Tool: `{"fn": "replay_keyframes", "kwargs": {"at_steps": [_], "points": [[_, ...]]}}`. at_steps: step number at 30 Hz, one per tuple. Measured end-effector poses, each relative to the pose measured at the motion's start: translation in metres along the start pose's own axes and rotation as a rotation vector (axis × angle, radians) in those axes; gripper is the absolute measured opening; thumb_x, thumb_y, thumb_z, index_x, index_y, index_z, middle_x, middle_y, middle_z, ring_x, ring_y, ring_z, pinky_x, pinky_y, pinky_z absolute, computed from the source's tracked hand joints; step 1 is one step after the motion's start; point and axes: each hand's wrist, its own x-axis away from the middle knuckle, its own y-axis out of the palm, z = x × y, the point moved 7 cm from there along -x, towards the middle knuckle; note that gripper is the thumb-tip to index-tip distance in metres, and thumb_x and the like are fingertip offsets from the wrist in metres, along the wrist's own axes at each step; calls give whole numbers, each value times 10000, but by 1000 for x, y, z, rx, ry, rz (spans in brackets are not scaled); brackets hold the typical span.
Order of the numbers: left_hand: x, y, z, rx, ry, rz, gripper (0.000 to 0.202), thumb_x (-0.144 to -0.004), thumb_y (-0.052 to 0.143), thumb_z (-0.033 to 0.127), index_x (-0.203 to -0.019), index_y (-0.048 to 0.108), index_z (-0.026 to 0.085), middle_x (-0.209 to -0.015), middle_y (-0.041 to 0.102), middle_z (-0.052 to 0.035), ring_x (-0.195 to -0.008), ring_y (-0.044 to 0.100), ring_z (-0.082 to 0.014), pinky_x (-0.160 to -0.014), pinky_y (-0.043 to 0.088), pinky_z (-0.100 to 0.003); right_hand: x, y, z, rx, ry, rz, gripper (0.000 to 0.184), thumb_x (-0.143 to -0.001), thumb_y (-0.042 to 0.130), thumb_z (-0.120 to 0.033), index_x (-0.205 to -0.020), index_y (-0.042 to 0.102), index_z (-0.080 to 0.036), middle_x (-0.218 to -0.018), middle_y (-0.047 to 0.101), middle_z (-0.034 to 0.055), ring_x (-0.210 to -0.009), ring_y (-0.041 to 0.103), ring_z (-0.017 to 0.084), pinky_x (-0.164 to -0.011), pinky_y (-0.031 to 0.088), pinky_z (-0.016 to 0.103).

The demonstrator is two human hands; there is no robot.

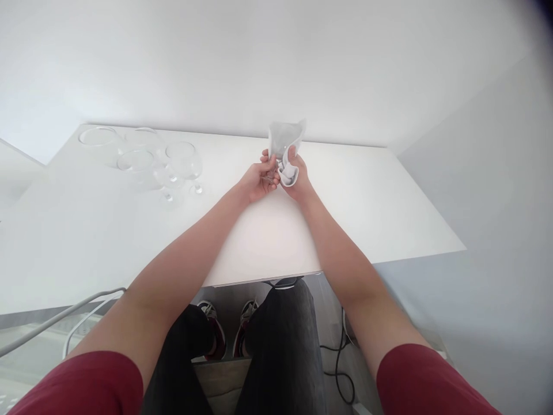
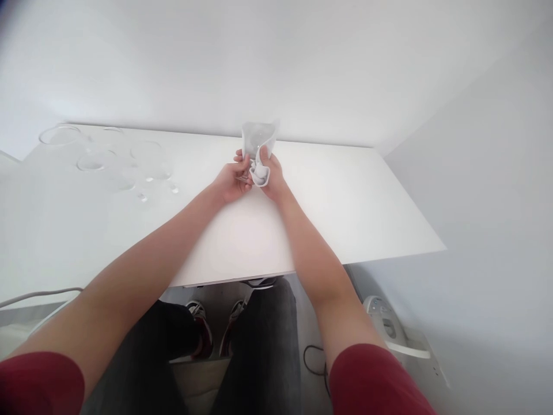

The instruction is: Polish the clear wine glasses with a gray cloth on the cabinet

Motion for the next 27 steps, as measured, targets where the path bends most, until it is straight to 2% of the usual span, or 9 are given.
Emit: {"fn": "replay_keyframes", "kwargs": {"at_steps": [5, 9, 11, 13, 16, 19, 21, 24, 27], "points": [[-2, 2, 5, -22, 186, 39, 166, -946, 774, 302, -880, 671, 189, -748, 656, 19, -645, 660, -106, -603, 578, -211, -1, 0, -3, 79, -83, 5, 601, -742, 822, -790, -937, 688, -237, -984, 771, 81, -973, 749, 256, -780, 651, 358], [-6, -1, 6, -145, 282, 65, 219, -910, 811, 348, -929, 671, 181, -886, 699, -26, -787, 692, -133, -680, 569, -223, -4, -10, -6, 130, -140, 108, 589, -709, 864, -763, -890, 648, -246, -902, 733, 57, -934, 719, 243, -757, 619, 343], [-8, -7, 10, -203, 357, 125, 269, -877, 846, 364, -962, 653, 197, -990, 719, -43, -884, 715, -143, -729, 563, -221, -6, -19, -7, 150, -151, 196, 591, -726, 845, -772, -900, 635, -248, -838, 693, 34, -877, 702, 227, -738, 600, 334], [-7, -14, 17, -244, 440, 195, 341, -866, 862, 418, -1038, 647, 218, -1111, 726, -57, -990, 732, -155, -792, 565, -231, -8, -23, -5, 125, -123, 205, 588, -782, 780, -806, -906, 628, -251, -744, 627, 10, -829, 692, 225, -703, 585, 335], [-1, -14, 25, -267, 489, 212, 474, -868, 833, 573, -1158, 655, 243, -1108, 740, -65, -948, 771, -180, -769, 570, -255, -8, -12, 4, 62, 12, 9, 597, -825, 726, -830, -809, 609, -244, -625, 529, -4, -767, 686, 246, -658, 580, 356], [6, -3, 26, -330, 439, 147, 563, -822, 820, 681, -1137, 692, 232, -948, 753, -60, -720, 767, -195, -586, 527, -263, -2, 6, 13, 63, 138, -251, 607, -796, 779, -800, -704, 591, -229, -588, 539, 8, -717, 672, 254, -688, 603, 394], [13, 2, 29, -386, 473, 170, 564, -779, 860, 667, -1099, 705, 229, -952, 764, -64, -719, 764, -204, -550, 517, -266, 0, 10, 14, 85, 122, -299, 578, -789, 807, -764, -740, 625, -218, -610, 579, 12, -693, 652, 238, -700, 602, 391], [24, 4, 40, -454, 637, 287, 587, -682, 965, 565, -1083, 688, 238, -1082, 776, -70, -977, 772, -244, -721, 595, -284, -4, 0, 8, 304, -47, -116, 388, -838, 839, -569, -905, 676, -224, -694, 641, 9, -683, 605, 199, -685, 565, 332], [29, 7, 46, -468, 700, 307, 679, -647, 1004, 517, -1170, 659, 255, -1202, 757, -73, -1194, 711, -272, -901, 597, -316, -5, -5, 1, 539, -181, 24, 222, -889, 797, -405, -990, 678, -247, -771, 675, 5, -714, 583, 189, -700, 536, 310]]}}
